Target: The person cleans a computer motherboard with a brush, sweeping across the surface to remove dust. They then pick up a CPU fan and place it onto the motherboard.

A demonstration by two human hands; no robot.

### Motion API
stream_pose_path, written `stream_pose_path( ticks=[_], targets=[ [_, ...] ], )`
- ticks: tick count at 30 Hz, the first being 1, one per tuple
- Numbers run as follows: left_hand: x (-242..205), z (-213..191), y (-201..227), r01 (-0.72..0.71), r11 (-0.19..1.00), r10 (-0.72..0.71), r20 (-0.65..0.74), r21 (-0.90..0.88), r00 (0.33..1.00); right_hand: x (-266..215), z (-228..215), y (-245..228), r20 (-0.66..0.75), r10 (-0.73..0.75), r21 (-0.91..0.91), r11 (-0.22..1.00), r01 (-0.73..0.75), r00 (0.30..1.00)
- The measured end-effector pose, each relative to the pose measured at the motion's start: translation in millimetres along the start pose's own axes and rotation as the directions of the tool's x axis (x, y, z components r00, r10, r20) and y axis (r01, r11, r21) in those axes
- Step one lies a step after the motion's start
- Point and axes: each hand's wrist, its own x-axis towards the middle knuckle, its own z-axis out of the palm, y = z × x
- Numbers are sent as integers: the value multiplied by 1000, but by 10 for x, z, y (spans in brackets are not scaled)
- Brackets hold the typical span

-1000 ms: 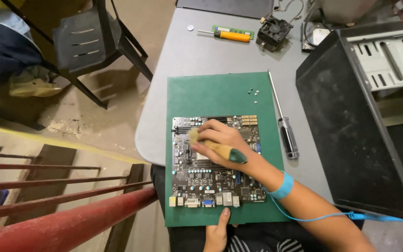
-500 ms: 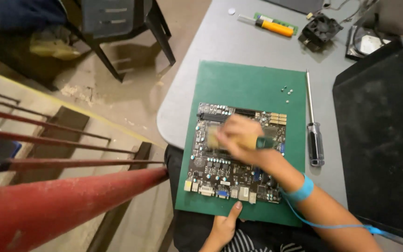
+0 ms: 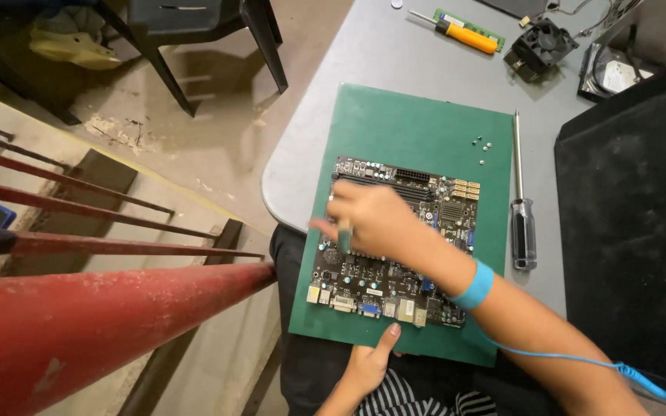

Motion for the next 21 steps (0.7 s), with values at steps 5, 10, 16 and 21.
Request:
stream_pose_path(
  ticks=[5,10,16,21],
  targets=[
    [12,12,-21,-72,995,74,22,-62,997,24,-320,-10,20,96,367,925,-96,995],
    [36,-3,10,-78,997,79,33,-26,996,-74,-504,10,261,191,606,730,-315,946],
    [27,14,-58,46,999,-47,-28,-25,999,-392,-724,190,49,217,616,762,-200,975],
    [13,11,-33,80,995,-79,-27,66,997,-784,-1164,189,47,406,505,779,-372,913]
  ],
)
